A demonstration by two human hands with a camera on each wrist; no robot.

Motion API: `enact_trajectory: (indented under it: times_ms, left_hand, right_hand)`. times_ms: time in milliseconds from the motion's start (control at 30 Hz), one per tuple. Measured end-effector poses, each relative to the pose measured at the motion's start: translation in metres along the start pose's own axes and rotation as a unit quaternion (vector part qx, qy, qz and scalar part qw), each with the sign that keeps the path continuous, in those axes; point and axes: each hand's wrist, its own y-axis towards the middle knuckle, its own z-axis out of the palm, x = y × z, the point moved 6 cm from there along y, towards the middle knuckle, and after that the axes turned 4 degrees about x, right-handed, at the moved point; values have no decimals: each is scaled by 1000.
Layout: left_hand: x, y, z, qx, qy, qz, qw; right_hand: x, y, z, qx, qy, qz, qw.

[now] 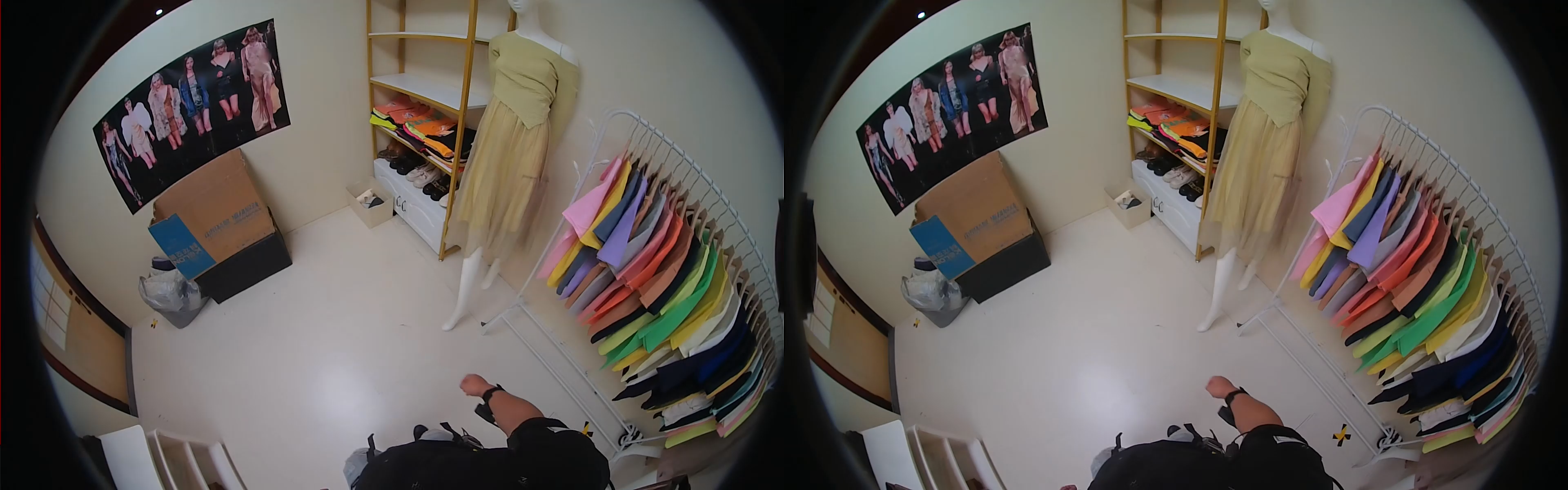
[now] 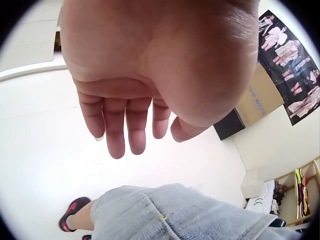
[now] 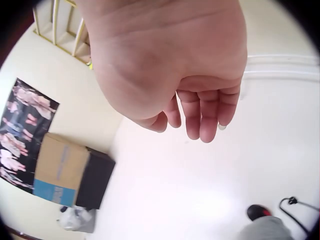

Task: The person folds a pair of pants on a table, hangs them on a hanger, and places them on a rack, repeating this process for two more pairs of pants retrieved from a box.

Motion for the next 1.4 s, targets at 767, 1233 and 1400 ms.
enact_trajectory:
  times_ms: [767, 1233, 1400]
  left_hand:
    - [-288, 376, -255, -151, -163, 13, 975]
    - [-369, 425, -325, -208, -174, -153, 950]
    - [-440, 439, -313, -218, -184, -190, 939]
  right_hand:
    - [156, 295, -79, 226, 77, 201, 950]
    - [297, 625, -123, 355, 61, 251, 899]
    - [496, 827, -209, 138, -103, -137, 975]
